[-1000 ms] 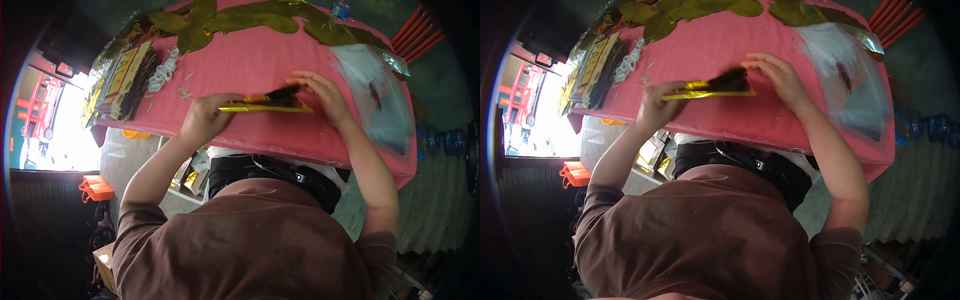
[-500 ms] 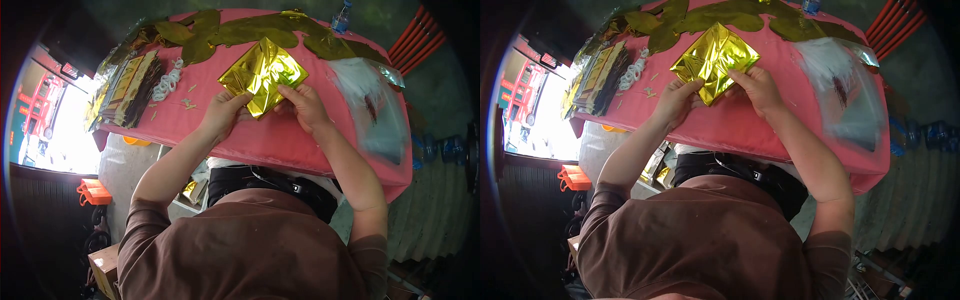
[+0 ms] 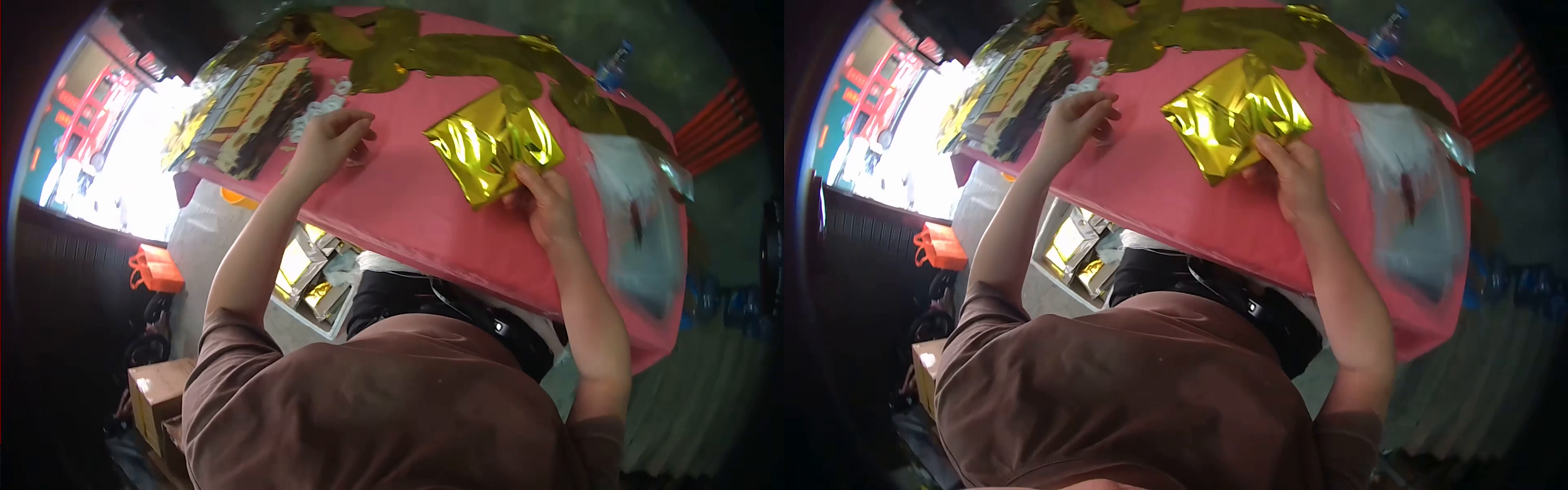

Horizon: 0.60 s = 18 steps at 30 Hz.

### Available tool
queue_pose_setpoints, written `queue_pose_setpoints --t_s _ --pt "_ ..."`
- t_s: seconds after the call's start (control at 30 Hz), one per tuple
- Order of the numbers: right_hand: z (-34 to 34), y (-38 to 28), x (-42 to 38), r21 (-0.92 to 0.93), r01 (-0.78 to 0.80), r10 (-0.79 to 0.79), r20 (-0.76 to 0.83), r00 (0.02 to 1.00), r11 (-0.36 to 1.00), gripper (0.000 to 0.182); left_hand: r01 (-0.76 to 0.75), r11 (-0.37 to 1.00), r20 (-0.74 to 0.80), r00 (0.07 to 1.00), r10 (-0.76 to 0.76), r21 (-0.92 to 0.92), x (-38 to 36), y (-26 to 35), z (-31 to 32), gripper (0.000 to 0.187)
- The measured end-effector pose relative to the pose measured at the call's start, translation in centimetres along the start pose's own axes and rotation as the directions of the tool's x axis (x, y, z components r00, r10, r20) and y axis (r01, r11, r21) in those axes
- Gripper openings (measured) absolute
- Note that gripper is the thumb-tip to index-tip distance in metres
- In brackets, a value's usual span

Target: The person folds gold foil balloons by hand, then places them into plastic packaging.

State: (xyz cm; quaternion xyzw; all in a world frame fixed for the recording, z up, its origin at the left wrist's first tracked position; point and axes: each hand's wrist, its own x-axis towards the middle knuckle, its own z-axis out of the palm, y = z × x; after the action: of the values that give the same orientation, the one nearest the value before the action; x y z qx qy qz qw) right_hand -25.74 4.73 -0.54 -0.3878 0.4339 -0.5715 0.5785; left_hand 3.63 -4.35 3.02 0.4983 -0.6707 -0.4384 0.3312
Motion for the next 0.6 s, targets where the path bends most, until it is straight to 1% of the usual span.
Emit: queue_pose_setpoints --t_s 0.03,0.07,0.1,0.13,0.17,0.23,0.27,0.33,0.37,0.4,0.47,0.5,0.53,0.57,0.6 --pt "0.0 0.0 0.0 -0.012 0.004 -0.005 -0.014 1.000 1.000 0.017 -0.123 0.965 -0.057 0.989 0.140 0.230 0.6 -0.5 -1.2 0.025" --pt "0.0 0.2 0.1 -0.022 0.008 -0.009 -0.033 0.999 1.000 0.016 -0.113 0.964 -0.079 0.988 0.136 0.239 1.3 -0.5 -2.5 0.025" --pt "0.0 0.3 0.1 -0.018 0.007 -0.007 -0.015 1.000 1.000 0.016 -0.122 0.826 -0.106 0.971 0.214 0.550 2.1 -0.3 -3.7 0.027" --pt "-0.1 0.4 0.1 -0.026 -0.001 0.000 -0.016 1.000 1.000 0.015 -0.099 0.596 -0.100 0.951 0.292 0.797 3.2 -0.3 -4.9 0.030" --pt "-0.2 0.4 0.1 -0.035 -0.008 0.007 -0.022 1.000 0.999 0.015 -0.093 0.594 -0.106 0.951 0.291 0.799 4.8 -1.3 -6.3 0.030" --pt "-0.4 0.6 0.2 -0.033 -0.013 0.013 -0.017 1.000 0.999 0.015 -0.141 0.395 -0.065 0.883 0.464 0.908 8.3 -4.2 -9.5 0.034" --pt "-0.4 0.6 0.2 -0.033 -0.019 0.018 -0.019 1.000 0.999 0.015 -0.143 0.393 -0.064 0.881 0.468 0.908 9.3 -4.4 -10.5 0.034" --pt "-0.2 0.5 0.2 -0.033 -0.023 0.023 -0.019 1.000 0.999 0.015 -0.159 0.352 0.009 0.921 0.390 0.922 11.5 -4.6 -12.2 0.038" --pt "-0.2 0.4 0.3 -0.035 -0.034 0.034 -0.018 0.999 0.999 0.015 -0.145 0.393 -0.041 0.904 0.427 0.908 13.8 -6.4 -13.3 0.045" --pt "-0.2 0.5 0.3 -0.035 -0.032 0.031 -0.025 0.999 0.999 0.015 -0.152 0.393 -0.035 0.902 0.430 0.907 15.2 -7.4 -14.0 0.045" --pt "-0.3 0.6 0.4 -0.042 -0.041 0.039 -0.031 0.999 0.998 0.015 -0.217 0.236 0.051 0.829 0.557 0.947 16.9 -8.6 -14.6 0.053" --pt "-0.4 0.6 0.4 -0.044 -0.043 0.041 -0.041 0.998 0.998 0.015 -0.226 0.240 0.057 0.829 0.557 0.944 17.0 -8.4 -14.4 0.053" --pt "-0.4 0.6 0.5 -0.040 -0.044 0.043 -0.041 0.998 0.998 0.015 -0.153 0.380 -0.016 0.913 0.407 0.912 17.0 -8.2 -14.3 0.058" --pt "-0.4 0.6 0.5 -0.037 -0.046 0.045 -0.042 0.998 0.998 0.014 -0.059 0.500 -0.071 0.969 0.237 0.864 17.1 -8.0 -14.1 0.063" --pt "-0.4 0.5 0.5 -0.040 -0.050 0.048 -0.053 0.997 0.998 0.014 -0.068 0.506 -0.061 0.970 0.235 0.860 17.1 -7.8 -14.1 0.063"
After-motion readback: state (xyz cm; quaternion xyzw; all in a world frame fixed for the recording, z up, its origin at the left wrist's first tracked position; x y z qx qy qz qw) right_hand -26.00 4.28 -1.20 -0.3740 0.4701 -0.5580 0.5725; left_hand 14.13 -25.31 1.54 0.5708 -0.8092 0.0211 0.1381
